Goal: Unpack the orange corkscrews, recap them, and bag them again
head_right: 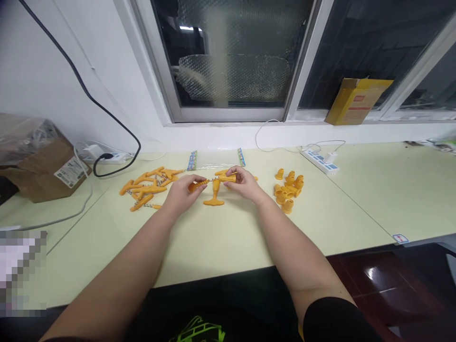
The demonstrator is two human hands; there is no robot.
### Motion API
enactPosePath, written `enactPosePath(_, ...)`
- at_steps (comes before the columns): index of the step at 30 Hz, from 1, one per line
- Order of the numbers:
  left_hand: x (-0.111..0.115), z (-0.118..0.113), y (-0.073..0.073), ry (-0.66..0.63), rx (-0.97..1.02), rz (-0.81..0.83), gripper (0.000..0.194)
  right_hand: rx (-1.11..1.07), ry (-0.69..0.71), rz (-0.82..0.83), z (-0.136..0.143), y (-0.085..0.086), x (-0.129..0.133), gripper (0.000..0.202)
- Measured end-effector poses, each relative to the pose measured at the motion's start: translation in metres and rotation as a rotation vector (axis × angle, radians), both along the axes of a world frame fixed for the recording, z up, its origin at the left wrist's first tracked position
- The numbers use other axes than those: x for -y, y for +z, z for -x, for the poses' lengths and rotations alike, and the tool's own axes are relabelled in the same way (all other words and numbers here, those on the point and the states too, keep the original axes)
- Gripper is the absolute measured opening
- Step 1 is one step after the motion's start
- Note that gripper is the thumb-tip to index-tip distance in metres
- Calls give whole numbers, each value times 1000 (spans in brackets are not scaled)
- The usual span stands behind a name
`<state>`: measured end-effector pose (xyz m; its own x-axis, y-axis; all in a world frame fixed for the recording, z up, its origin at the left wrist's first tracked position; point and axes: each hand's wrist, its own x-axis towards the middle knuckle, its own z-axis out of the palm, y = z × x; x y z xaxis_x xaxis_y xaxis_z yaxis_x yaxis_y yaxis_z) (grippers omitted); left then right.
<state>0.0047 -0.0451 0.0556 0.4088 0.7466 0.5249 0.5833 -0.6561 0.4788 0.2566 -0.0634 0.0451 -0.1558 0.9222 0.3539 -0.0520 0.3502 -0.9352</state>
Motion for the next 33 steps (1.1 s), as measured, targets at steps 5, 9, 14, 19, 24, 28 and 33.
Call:
enactPosePath(5,-3,-1,-10,-44,10,-1,22,13,-2,20,-5,0,0,40)
enactPosePath(9,-7,-6,-17,-26,57,-51,19,2,-69,55,-3,-4,-2,44)
enactPosePath(14,-7,-13,-12,70,97,4,16,-18,-165,51,-5,-10,2,44)
enactPosePath(19,-7,-22,-2,45,84,54,16,-3,-280,1,-12,-12,5,41)
enactPosePath(24,-5,-30,-12,-101,45,52,18,116,-185,29,-10,-20,5,39)
enactPosePath(28,0,-26,-23,-93,75,109,19,186,-194,12,-13,-22,4,35)
enactPosePath(33,-2,-12,-27,-34,102,139,19,135,-192,35,-13,-20,5,36)
